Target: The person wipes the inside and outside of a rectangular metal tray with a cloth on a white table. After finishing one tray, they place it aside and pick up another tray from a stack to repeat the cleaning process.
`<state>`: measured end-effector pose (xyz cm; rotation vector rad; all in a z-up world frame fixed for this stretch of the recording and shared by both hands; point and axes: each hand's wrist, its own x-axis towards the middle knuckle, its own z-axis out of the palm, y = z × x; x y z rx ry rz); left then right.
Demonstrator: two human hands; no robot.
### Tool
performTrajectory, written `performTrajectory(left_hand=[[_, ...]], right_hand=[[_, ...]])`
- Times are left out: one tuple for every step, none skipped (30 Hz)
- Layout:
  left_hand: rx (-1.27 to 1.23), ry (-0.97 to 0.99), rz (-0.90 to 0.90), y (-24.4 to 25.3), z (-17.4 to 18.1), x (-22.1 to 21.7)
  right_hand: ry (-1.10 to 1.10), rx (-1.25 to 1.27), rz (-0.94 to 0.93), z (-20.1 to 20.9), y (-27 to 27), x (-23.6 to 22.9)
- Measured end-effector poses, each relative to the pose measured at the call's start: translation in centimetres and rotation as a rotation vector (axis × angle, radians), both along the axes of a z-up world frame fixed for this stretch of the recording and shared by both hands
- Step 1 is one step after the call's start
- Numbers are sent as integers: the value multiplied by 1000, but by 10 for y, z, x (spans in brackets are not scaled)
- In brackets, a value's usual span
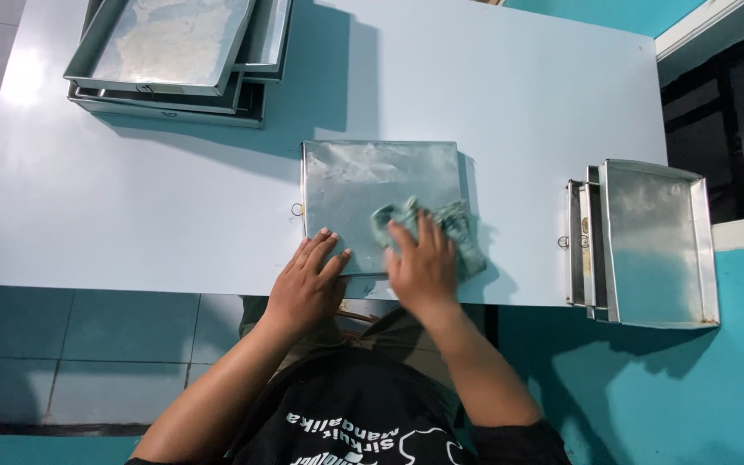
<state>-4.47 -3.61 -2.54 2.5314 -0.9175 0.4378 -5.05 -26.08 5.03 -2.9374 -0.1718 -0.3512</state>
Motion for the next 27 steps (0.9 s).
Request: performTrajectory(left_hand=[[2, 2, 0, 1, 2, -2], [-7, 0, 12, 1, 4, -3], [-16, -3, 24, 2, 6, -5], [-14, 0, 23, 3, 4, -6], [-15, -7, 27, 4, 2, -7], [-15, -13, 29, 5, 0, -8], [-14, -10, 26, 7, -1, -8], [-15, 0, 20, 7, -1, -7], [-16, 9, 14, 8, -1, -7], [-18, 6, 11, 7, -1, -6], [-25, -8, 9, 7, -1, -6], [-31, -20, 12, 7, -1, -6], [-34, -22, 14, 5, 0, -6], [-22, -46, 15, 3, 0, -6], [-9, -71, 16, 2, 1, -6], [-9, -70, 20, 1, 0, -6], [-14, -76, 28, 0, -2, -5], [-17, -80, 31, 0, -4, -5], [-15, -77, 30, -1, -3, -5], [-3, -68, 35, -1, -3, -5], [9, -59, 41, -1, -3, -6], [11, -55, 35, -1, -2, -6], [19, -57, 33, 0, -1, -6], [23, -63, 31, 0, 0, -4], [21, -63, 25, 0, 0, -3], [18, -57, 31, 0, 1, -3], [15, -50, 36, 0, 1, -4]], right_hand=[[2, 2, 0, 3, 4, -8], [94, 50, 40, 5, 8, -17], [185, 99, 80, 8, 12, -25], [187, 100, 79, 7, 5, -24], [219, 109, 115, 6, -1, -23], [251, 118, 150, 5, -8, -22], [254, 120, 147, 14, -14, -14], [229, 78, 119, 25, -22, -7], [203, 37, 91, 35, -28, 0], [200, 34, 87, 25, -43, 13], [174, 17, 19, 15, -57, 26], [148, -1, -44, 5, -70, 40], [147, -4, -43, 5, -67, 44], [86, -6, -55, 4, -63, 50], [25, -8, -68, 3, -59, 56], [26, -8, -64, 8, -41, 53], [-13, 31, -4, 12, -23, 50], [-50, 71, 52, 16, -6, 45], [-46, 73, 51, 14, 3, 38], [-13, 88, 139, 12, 12, 29], [20, 103, 227, 10, 21, 20], [24, 106, 221, 5, 20, 16], [35, 125, 291, 0, 19, 13], [42, 141, 360, -3, 16, 11], [41, 140, 354, 1, 9, 18], [10, 131, 325, 6, 1, 24], [-22, 122, 295, 11, -6, 31]])
